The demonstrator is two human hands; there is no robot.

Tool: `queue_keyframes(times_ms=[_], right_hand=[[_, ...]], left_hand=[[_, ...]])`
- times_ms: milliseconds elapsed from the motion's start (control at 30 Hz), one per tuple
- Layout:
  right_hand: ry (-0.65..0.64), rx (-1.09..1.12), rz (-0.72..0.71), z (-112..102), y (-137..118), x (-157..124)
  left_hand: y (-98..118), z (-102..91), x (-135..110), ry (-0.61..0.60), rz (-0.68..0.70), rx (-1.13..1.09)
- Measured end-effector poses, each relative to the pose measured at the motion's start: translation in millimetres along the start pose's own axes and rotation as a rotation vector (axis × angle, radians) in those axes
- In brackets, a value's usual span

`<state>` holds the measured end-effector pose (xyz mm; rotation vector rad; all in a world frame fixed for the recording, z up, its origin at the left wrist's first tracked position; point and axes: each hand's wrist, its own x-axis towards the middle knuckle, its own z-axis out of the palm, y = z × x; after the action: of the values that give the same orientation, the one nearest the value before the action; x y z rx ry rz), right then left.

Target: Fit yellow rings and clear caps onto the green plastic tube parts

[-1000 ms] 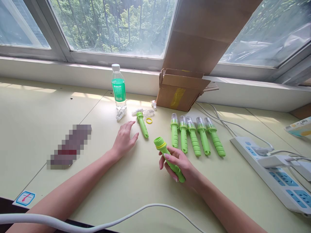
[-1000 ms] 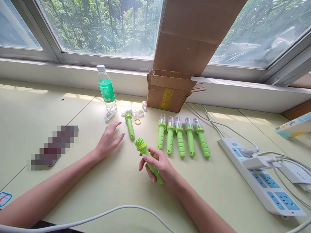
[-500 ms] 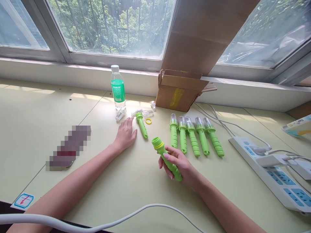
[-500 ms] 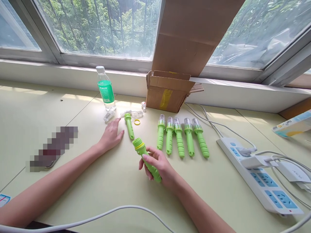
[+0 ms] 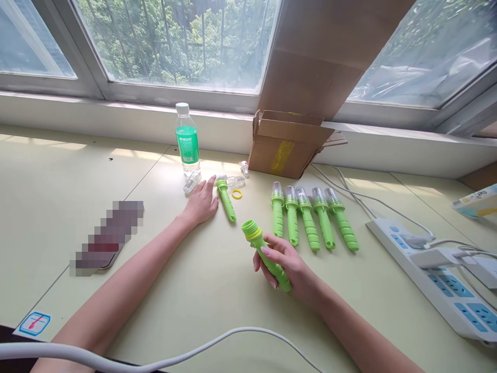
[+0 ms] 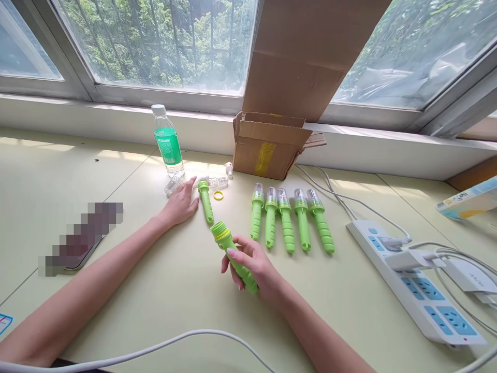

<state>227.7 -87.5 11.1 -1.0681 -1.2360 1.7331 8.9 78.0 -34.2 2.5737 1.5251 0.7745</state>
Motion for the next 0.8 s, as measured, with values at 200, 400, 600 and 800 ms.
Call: queue_keyframes(times_ms=[200,400,600,800], right_hand=[[-0.003,0.005,-0.003,0.0,0.2,0.0],[-0.01,0.0,-0.011,-0.3,1.3,0.3],[-0.027,0.014,-0.015,-1.0,2.1,-0.2],[-0.032,0.019,-0.017,-2.0,2.2,-0.1]], left_hand=[[4.2,-3.9,-4.5,0.079,-0.054,0.067],[4.6,-3.2,-4.4,0.05,-0.06,0.123],[5.5,-3.9,-4.9,0.055,-0.081,0.157],[6.6,-6.5,-7.6,0.12,-0.058,0.172]])
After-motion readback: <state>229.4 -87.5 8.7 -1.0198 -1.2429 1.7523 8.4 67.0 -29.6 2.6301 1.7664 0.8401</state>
